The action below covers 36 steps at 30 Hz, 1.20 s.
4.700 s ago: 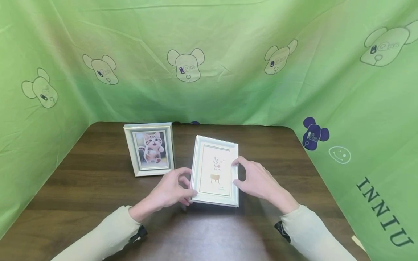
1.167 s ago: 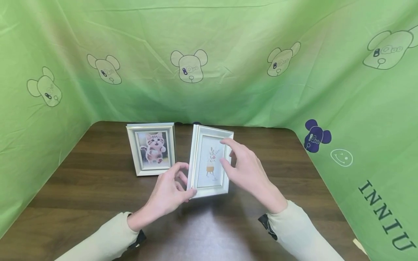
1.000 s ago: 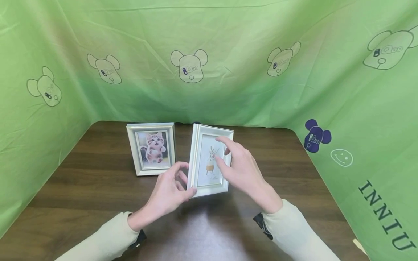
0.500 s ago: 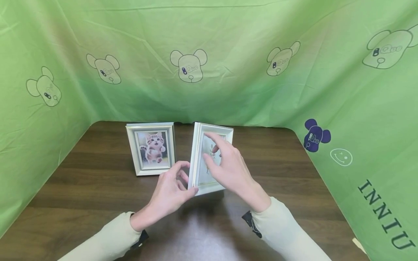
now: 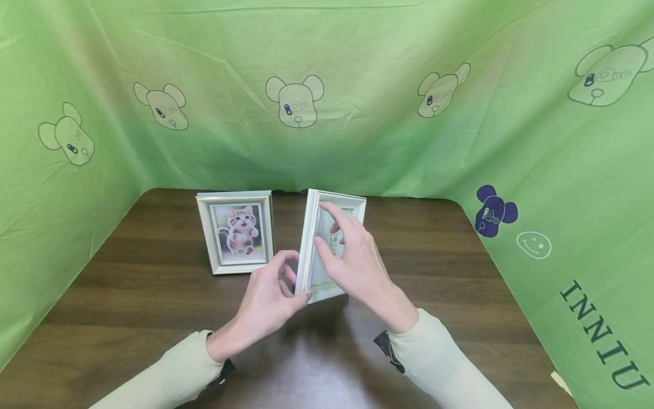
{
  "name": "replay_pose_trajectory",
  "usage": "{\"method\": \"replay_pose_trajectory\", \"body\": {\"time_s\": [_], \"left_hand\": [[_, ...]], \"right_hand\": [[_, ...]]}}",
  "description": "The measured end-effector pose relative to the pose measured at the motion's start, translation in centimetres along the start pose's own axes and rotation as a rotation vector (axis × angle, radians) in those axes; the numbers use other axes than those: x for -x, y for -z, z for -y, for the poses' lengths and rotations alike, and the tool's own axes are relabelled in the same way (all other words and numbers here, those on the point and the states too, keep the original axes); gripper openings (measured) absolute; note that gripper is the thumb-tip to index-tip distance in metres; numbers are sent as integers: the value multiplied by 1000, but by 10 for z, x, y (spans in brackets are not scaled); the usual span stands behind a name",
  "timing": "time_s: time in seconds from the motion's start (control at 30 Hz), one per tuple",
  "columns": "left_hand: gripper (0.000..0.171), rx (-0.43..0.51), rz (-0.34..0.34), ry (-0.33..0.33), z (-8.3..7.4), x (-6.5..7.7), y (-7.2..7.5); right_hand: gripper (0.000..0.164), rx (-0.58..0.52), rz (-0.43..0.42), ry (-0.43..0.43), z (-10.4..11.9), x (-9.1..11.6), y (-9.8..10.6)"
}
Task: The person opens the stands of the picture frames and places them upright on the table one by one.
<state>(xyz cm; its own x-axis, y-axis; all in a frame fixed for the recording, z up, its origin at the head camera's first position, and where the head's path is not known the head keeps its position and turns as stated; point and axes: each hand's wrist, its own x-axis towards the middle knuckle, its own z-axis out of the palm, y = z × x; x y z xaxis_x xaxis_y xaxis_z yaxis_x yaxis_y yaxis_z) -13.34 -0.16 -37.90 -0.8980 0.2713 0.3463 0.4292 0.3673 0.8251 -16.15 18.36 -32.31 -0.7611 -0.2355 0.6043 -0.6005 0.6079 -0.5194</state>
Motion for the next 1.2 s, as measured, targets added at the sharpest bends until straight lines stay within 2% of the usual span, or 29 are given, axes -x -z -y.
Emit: {"method": "replay_pose_trajectory", "body": {"time_s": [0.37,0.63,0.83,0.97,1.2], "left_hand": [[56,-61,-30,-49,0,-2,-4],[56,-112,-58,-66,-3,-1,-6],[57,-175,-91,-108,-4,0,-9],[56,-187,-104,-133,-5,1,-11],[54,-209,-136,-170,-7,0,-12]], "right_hand": [[56,2,-83,25,5,-6,-1],[55,19,-151,9,9,-9,-3],[54,49,-195,67,10,-15,-3],[55,59,-208,90,10,-19,-3],[59,59,-222,77,11,-24,-3]]}}
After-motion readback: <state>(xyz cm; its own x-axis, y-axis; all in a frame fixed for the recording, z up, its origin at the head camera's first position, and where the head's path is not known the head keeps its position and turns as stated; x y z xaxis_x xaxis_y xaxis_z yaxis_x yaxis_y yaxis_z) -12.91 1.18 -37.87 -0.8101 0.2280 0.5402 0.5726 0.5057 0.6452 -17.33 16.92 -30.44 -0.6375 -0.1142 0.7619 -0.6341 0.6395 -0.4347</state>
